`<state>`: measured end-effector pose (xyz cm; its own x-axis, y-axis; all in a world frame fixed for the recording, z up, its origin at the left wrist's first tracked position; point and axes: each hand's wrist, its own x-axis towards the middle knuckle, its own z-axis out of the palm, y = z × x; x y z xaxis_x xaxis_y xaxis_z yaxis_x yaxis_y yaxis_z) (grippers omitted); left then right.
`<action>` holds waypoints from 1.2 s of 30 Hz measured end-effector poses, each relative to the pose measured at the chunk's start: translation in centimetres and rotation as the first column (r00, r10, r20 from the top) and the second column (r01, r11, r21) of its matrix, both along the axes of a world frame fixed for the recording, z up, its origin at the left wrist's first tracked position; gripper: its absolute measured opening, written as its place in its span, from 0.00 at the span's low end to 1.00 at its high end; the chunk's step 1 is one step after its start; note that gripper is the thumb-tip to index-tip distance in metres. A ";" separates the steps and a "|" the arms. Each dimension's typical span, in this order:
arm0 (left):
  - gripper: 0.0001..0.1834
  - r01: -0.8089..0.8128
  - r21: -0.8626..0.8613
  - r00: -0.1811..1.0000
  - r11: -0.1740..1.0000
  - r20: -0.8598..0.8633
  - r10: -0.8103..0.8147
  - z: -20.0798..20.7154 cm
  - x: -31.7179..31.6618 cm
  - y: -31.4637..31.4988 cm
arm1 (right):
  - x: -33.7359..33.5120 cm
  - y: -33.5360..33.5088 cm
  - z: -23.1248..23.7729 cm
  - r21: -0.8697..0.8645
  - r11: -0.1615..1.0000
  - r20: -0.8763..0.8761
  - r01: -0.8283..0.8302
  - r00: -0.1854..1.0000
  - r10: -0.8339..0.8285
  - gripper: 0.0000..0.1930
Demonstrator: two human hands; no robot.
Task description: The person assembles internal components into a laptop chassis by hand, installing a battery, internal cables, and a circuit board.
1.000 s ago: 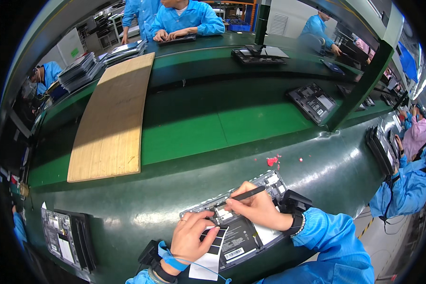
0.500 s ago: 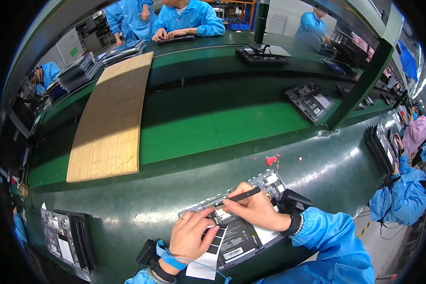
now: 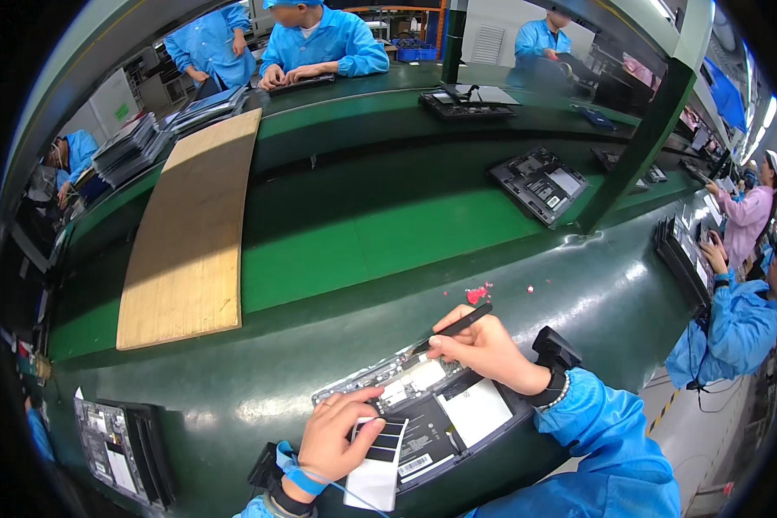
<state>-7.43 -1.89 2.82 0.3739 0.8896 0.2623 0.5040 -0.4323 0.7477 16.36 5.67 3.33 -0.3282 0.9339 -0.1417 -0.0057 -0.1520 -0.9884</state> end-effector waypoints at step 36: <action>0.04 -0.141 -0.292 0.797 0.946 0.533 0.283 -2.1 0.5 -2.8 | 9.6 4.0 -4.2 0.324 0.901 0.116 0.288 0.933 -0.340 0.09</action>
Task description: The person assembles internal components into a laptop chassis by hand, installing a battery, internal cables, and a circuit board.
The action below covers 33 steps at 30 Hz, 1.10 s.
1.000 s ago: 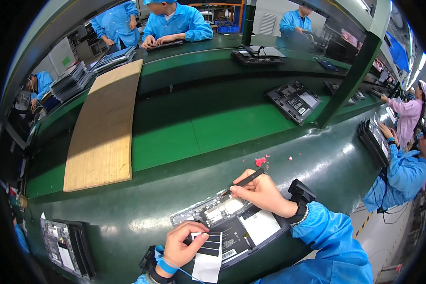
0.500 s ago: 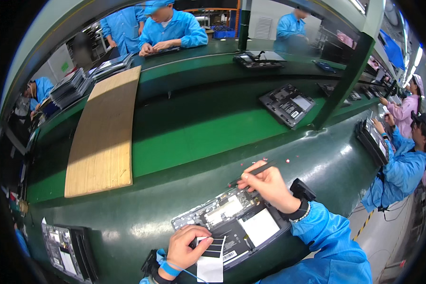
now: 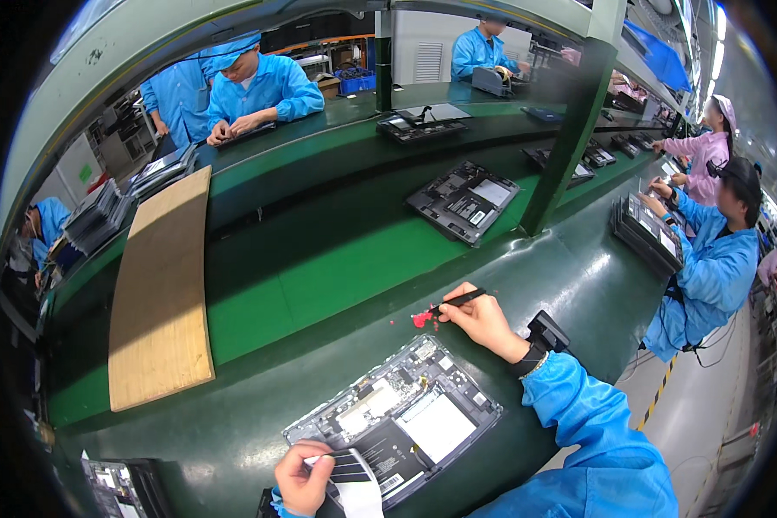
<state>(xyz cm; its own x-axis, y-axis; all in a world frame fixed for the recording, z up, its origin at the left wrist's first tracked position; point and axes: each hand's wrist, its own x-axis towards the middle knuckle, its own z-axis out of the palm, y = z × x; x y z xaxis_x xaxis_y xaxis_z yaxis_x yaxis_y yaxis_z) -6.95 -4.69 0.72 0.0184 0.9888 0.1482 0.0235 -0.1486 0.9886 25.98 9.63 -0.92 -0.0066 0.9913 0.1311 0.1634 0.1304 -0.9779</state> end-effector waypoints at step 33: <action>0.05 -0.483 -0.033 0.862 0.875 0.159 0.481 4.9 -3.8 -5.4 | -8.8 -4.3 10.4 -0.468 0.670 -0.127 -0.576 0.794 0.595 0.12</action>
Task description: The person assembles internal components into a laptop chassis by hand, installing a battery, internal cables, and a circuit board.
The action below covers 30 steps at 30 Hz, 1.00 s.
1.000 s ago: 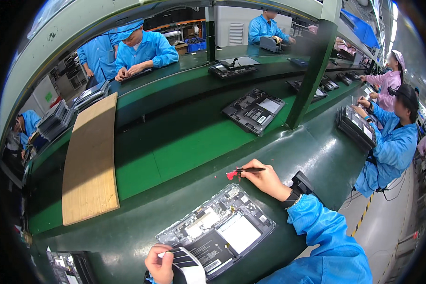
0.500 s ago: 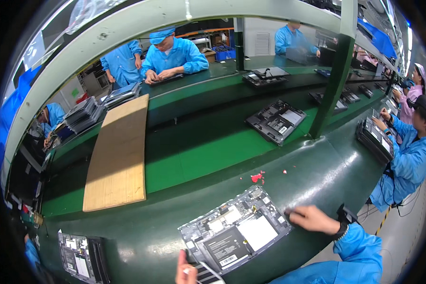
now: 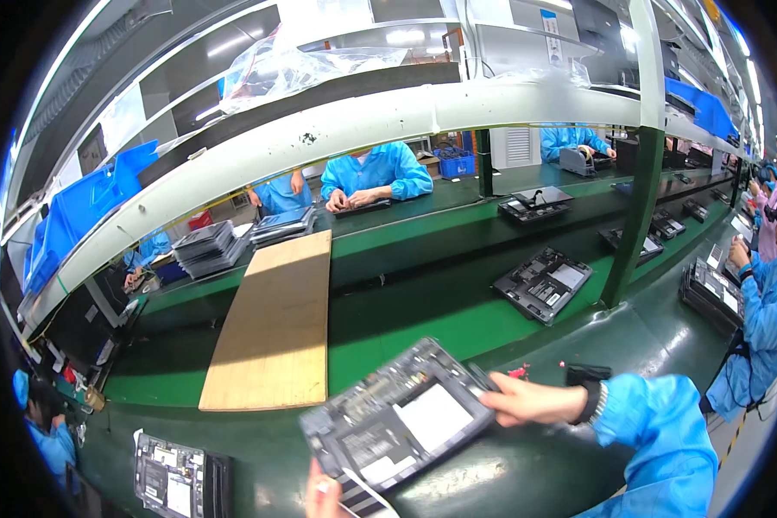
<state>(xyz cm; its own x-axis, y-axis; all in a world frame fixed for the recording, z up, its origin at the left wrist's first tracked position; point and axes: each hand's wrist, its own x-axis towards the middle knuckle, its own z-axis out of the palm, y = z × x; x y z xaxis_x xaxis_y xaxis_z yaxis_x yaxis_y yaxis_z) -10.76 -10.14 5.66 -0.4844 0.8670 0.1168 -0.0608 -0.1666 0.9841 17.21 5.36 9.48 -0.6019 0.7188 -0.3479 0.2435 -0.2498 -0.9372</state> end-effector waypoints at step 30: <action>0.11 0.289 -0.258 0.661 0.922 -0.643 -0.387 -7.2 2.0 18.7 | 20.8 29.6 -7.9 0.974 0.193 0.219 -0.119 0.268 -0.938 0.09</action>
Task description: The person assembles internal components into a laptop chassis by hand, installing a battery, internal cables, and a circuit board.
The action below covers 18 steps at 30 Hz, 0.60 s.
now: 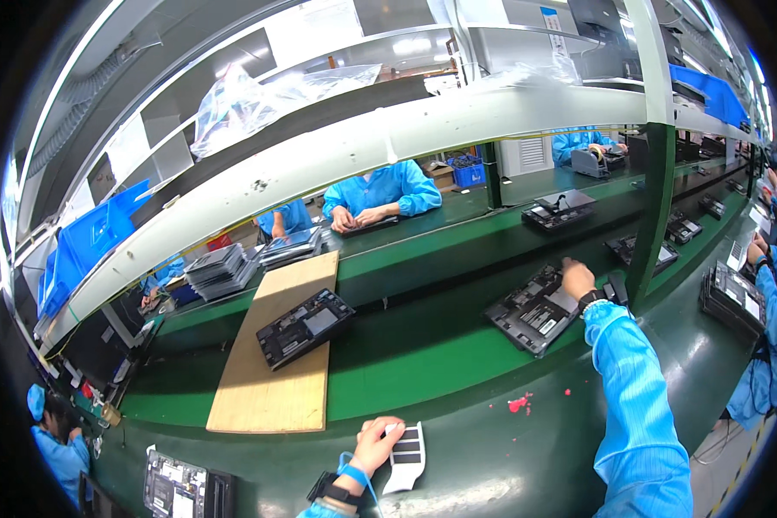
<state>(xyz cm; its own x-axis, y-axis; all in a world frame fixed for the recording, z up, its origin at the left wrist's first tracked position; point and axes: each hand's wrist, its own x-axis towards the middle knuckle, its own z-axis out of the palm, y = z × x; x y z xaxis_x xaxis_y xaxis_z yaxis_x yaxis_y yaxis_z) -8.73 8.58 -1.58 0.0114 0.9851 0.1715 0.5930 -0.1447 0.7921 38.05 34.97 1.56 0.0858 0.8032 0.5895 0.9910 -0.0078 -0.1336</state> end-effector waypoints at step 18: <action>0.09 -0.004 -0.119 0.570 0.993 0.815 0.100 -1.1 12.1 13.2 | -6.9 -3.2 1.3 -0.539 0.799 -0.377 -0.267 0.925 0.055 0.17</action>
